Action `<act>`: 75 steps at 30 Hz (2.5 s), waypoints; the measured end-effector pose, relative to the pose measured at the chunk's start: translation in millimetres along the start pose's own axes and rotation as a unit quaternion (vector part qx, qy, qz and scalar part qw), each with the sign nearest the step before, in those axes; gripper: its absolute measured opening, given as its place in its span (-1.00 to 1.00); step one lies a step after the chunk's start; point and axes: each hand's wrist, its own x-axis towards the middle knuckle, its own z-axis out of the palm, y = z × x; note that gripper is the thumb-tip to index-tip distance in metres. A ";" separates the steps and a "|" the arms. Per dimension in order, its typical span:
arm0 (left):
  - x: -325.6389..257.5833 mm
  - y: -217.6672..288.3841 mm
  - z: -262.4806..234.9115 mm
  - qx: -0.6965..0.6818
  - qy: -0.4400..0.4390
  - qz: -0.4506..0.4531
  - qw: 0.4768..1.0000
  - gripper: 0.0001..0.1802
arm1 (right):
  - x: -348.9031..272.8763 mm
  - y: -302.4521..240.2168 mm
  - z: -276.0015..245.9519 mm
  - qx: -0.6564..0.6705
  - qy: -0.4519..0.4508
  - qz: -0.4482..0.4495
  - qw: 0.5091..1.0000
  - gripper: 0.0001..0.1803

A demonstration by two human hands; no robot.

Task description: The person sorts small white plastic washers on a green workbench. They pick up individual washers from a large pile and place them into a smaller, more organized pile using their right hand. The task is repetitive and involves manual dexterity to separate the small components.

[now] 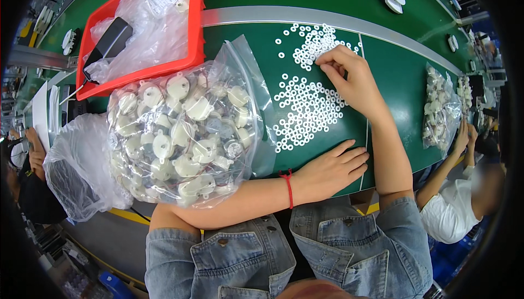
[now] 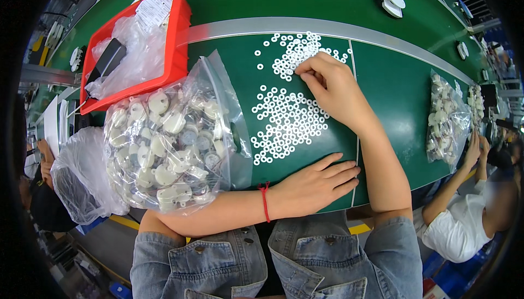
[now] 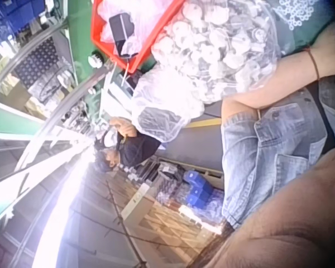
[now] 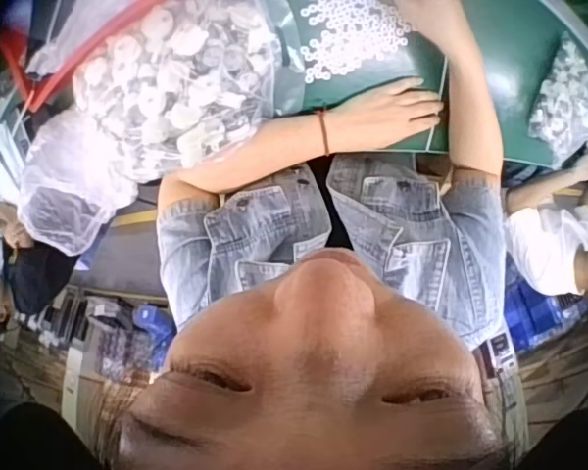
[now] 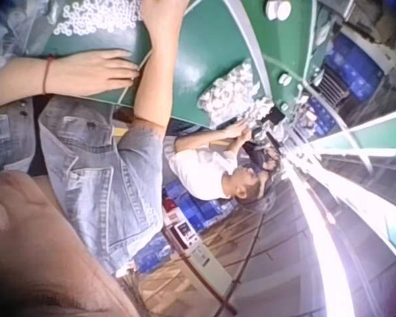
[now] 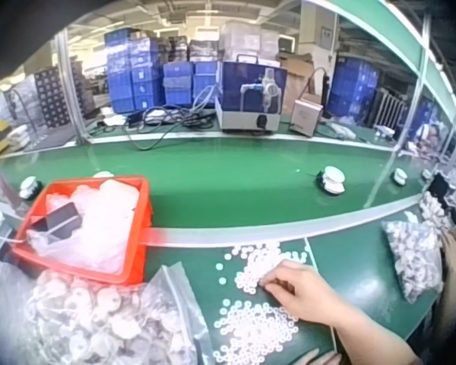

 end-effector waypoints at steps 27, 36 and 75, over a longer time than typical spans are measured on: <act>0.5 0.8 0.4 -0.001 0.002 -0.005 1.000 -0.50 | 1.1 -0.2 13.6 0.027 0.001 -0.026 0.999 -0.86; 0.9 1.4 0.5 -0.004 0.004 -0.004 1.000 -0.50 | -0.9 1.3 18.3 -0.002 0.021 -0.052 0.998 -0.88; 0.9 0.9 -1.1 -0.001 -0.004 -0.007 1.000 -0.48 | 0.8 -1.8 28.4 0.005 0.051 -0.024 0.998 -0.94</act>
